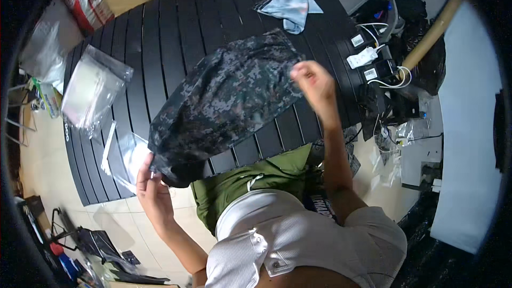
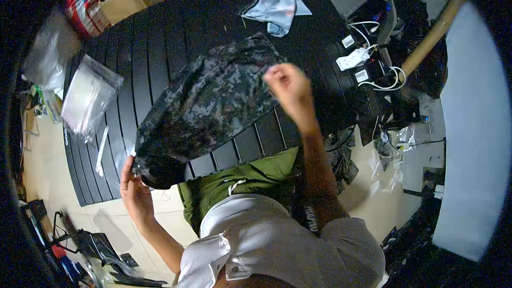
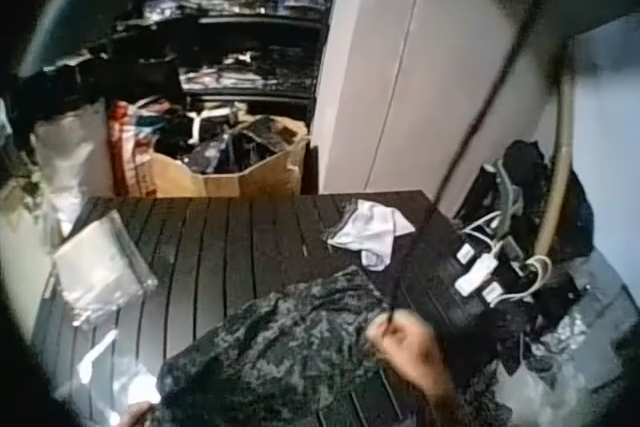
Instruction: Trimming loose threads from fabric neck gaiters using small clippers after packaging a patch.
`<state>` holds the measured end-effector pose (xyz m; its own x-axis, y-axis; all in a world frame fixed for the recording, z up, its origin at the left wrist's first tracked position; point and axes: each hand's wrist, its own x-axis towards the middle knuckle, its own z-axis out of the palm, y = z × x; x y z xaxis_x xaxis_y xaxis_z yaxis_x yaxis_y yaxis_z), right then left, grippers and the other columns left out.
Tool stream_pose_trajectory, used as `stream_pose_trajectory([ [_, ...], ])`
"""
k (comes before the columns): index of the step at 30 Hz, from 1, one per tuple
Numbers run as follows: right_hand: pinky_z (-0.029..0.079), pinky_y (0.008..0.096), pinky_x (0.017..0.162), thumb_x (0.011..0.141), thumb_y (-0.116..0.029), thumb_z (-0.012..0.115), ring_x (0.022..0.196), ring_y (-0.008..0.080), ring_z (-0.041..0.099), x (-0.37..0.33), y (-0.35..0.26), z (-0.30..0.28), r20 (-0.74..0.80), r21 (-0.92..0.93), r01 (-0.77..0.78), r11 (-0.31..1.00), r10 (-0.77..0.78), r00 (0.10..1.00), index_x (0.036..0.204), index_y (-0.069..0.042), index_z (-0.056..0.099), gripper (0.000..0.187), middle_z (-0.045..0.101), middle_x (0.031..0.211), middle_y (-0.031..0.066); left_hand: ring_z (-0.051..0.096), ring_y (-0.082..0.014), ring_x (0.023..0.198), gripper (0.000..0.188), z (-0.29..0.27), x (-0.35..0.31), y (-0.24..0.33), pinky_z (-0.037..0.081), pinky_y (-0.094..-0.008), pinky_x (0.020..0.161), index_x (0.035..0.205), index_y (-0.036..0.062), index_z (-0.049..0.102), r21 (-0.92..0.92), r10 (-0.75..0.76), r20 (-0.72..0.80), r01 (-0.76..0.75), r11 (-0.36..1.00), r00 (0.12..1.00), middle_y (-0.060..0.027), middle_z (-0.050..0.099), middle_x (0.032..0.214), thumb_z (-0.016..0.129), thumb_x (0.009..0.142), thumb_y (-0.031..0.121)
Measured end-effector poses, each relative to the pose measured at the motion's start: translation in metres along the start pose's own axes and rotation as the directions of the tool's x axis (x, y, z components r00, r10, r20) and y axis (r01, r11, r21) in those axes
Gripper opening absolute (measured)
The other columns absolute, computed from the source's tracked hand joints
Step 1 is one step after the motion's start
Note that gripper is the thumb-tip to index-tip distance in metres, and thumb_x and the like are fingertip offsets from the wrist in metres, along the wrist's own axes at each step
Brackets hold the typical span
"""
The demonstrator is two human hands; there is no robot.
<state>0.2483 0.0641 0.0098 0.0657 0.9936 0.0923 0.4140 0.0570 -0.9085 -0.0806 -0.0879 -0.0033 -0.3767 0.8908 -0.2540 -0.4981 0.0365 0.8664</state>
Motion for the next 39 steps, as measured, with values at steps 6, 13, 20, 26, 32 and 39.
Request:
stream_pose_trajectory([
  [6, 0.043, 0.0299, 0.061, 0.073, -0.021, 0.069, 0.058, 0.0194, 0.052, 0.041, 0.08, -0.029, -0.065, -0.43, -0.022, 0.902, -0.007, 0.998, 0.079, 0.002, 0.057, 0.027, 0.054, 0.062, 0.007, 0.056, -0.0086, 0.086, 0.034, 0.004, 0.02, 0.009, 0.045, -0.018, 0.074, 0.117, -0.007, 0.046, -0.008, 0.076, 0.012, -0.076, 0.997, 0.997, -0.0101, 0.056, 0.107, 0.051, 0.084, 0.002],
  [13, 0.023, 0.0164, 0.036, 0.082, -0.021, 0.061, 0.042, -0.0005, 0.036, 0.04, 0.07, -0.048, 0.221, 0.085, -0.279, 0.956, 0.255, 0.941, 0.083, -0.004, 0.056, 0.017, 0.056, 0.065, -0.0025, 0.051, -0.0157, 0.103, 0.039, -0.015, 0.012, 0.046, 0.04, -0.0256, 0.087, 0.118, -0.0036, 0.048, 0.245, 0.242, -0.043, -0.225, 0.943, 0.969, -0.0134, 0.052, 0.118, 0.056, 0.079, -0.004],
  [20, 0.039, 0.0255, 0.055, 0.072, -0.028, 0.072, 0.059, 0.0086, 0.047, 0.009, 0.074, -0.018, 0.297, -0.264, -0.155, 0.952, 0.234, 0.926, 0.07, -0.003, 0.052, 0.032, 0.05, 0.06, -0.002, 0.042, -0.0284, 0.116, 0.032, -0.026, 0.024, 0.016, 0.028, -0.0376, 0.1, 0.114, 0.0033, 0.053, 0.966, 0.626, 0.209, -0.258, -0.013, 0.751, -0.0151, 0.051, 0.118, 0.057, 0.083, 0.01],
  [26, 0.019, 0.0174, 0.036, 0.084, -0.012, 0.057, 0.038, -0.0005, 0.027, -0.015, 0.011, -0.024, 0.449, 0.296, -0.389, 0.873, 0.232, 0.863, 0.08, -0.009, 0.049, 0.009, 0.033, 0.051, -0.0093, 0.033, -0.0319, 0.122, 0.022, 0.108, 0.022, -0.025, 0.025, -0.0396, 0.101, 0.105, 0.0076, 0.061, 0.676, 0.236, 0.618, -0.661, 0.327, 0.75, -0.01, 0.049, 0.123, 0.051, 0.085, 0.011],
  [32, 0.023, 0.0174, 0.037, 0.084, -0.013, 0.058, 0.04, -0.0001, 0.028, -0.032, -0.038, -0.023, 0.66, 0.403, -0.481, 0.779, 0.117, 0.742, 0.089, -0.006, 0.054, 0.009, 0.038, 0.057, -0.008, 0.046, -0.0238, 0.111, 0.032, 0.182, 0.067, -0.029, 0.014, -0.0411, 0.105, 0.111, 0.0077, 0.055, 0.324, -0.103, 0.938, -0.733, 0.599, 0.33, -0.0074, 0.058, 0.105, 0.046, 0.089, 0.03],
  [39, 0.033, 0.0175, 0.046, 0.071, -0.009, 0.068, 0.051, 0.0017, 0.043, -0.041, -0.037, -0.045, 0.653, 0.224, -0.309, 0.924, 0.093, 0.751, 0.084, 0.0, 0.058, 0.019, 0.052, 0.065, -0.0029, 0.036, -0.0017, 0.057, 0.019, 0.149, 0.077, -0.024, 0.027, -0.0215, 0.049, 0.066, 0.0045, 0.053, 0.434, -0.358, 0.864, -0.165, 0.886, 0.353, 0.0072, 0.043, 0.063, 0.065, 0.078, 0.012],
])
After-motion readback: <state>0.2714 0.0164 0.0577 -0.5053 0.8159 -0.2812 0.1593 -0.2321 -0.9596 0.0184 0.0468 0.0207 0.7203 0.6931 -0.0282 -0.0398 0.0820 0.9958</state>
